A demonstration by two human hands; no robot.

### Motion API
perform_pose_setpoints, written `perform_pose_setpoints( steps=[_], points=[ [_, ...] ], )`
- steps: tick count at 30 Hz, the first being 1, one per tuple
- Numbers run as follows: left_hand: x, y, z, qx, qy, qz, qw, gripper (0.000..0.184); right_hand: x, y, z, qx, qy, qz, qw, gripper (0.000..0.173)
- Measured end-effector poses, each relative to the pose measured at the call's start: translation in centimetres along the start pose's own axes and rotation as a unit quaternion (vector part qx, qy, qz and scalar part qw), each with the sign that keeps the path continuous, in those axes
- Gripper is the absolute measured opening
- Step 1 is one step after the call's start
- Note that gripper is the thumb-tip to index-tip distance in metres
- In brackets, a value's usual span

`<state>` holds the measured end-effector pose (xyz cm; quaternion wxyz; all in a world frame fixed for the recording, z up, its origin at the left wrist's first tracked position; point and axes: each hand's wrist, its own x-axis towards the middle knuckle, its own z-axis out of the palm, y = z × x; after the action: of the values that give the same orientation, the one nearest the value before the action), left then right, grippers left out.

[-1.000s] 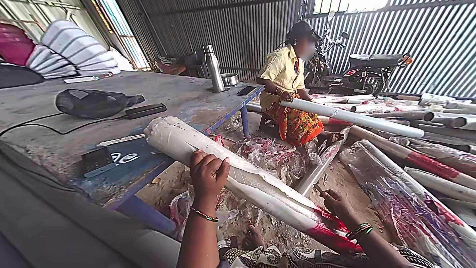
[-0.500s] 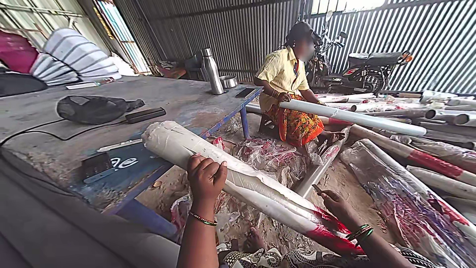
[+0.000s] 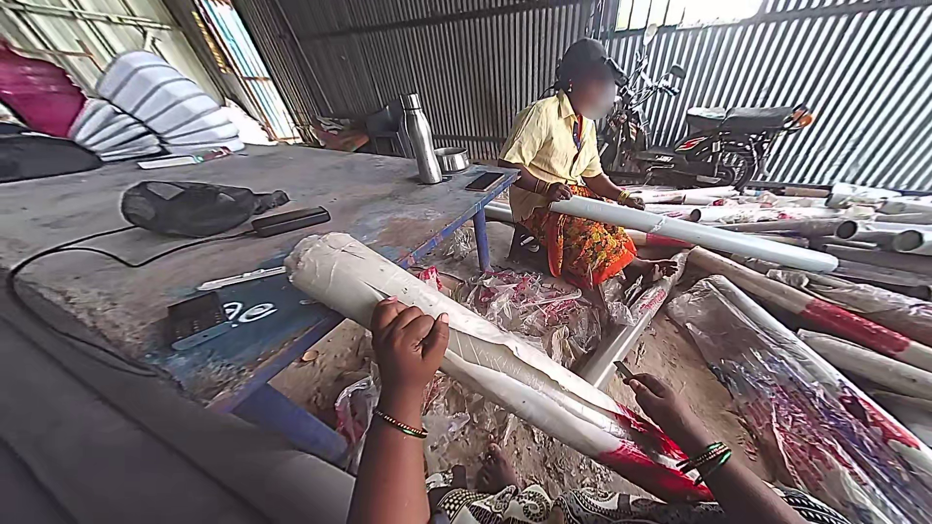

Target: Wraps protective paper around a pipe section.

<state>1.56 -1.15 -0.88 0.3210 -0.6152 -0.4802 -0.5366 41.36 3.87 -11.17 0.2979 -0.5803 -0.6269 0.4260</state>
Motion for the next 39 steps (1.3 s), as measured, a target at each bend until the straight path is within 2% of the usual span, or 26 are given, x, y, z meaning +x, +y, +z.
perform_pose_setpoints(
  steps=[5,7,10,14,16,19,22,24,26,30,39],
  points=[
    [-0.1,0.0,0.1,-0.005,0.014,-0.002,1.000,0.050,-0.5,-1.2,0.7,0.098,0.041,0.028,0.994,0.020],
    [-0.1,0.0,0.1,-0.009,0.016,-0.004,1.000,0.050,-0.9,-2.5,1.0,0.140,0.040,0.024,0.989,0.023],
    [-0.1,0.0,0.0,-0.014,0.013,-0.009,1.000,0.050,-1.0,-5.2,1.8,0.173,0.016,0.011,0.985,0.034],
    [-0.2,0.0,-0.2,-0.017,0.017,-0.009,1.000,0.049,-0.7,-10.5,3.5,0.181,-0.013,-0.050,0.982,0.033],
    [-0.2,0.0,-0.3,-0.025,0.015,-0.012,1.000,0.049,-0.6,-13.6,4.5,0.150,-0.033,-0.088,0.984,0.030],
    [-0.3,0.1,-0.3,-0.032,0.013,-0.019,0.999,0.049,0.1,-17.9,6.1,0.036,-0.048,-0.160,0.985,0.020],
    [-0.2,0.1,-0.3,-0.030,0.016,-0.017,0.999,0.049,-0.1,-22.9,8.2,-0.112,-0.057,-0.214,0.969,0.033],
    [-0.2,0.1,-0.4,-0.029,0.014,-0.017,0.999,0.049,-0.2,-25.6,10.2,-0.190,-0.061,-0.259,0.945,0.045],
    [-0.2,0.1,-0.4,-0.031,0.015,-0.016,0.999,0.048,-0.2,-27.3,12.4,-0.241,-0.064,-0.297,0.922,0.048],
    [-0.2,-0.1,-0.4,-0.040,0.037,-0.009,0.998,0.043,-0.1,-28.8,15.6,-0.271,-0.063,-0.339,0.899,0.046],
    [-0.3,-0.2,-0.6,-0.058,0.025,-0.011,0.998,0.052,1.1,-27.6,16.0,-0.267,-0.054,-0.328,0.905,0.056]
  ],
)
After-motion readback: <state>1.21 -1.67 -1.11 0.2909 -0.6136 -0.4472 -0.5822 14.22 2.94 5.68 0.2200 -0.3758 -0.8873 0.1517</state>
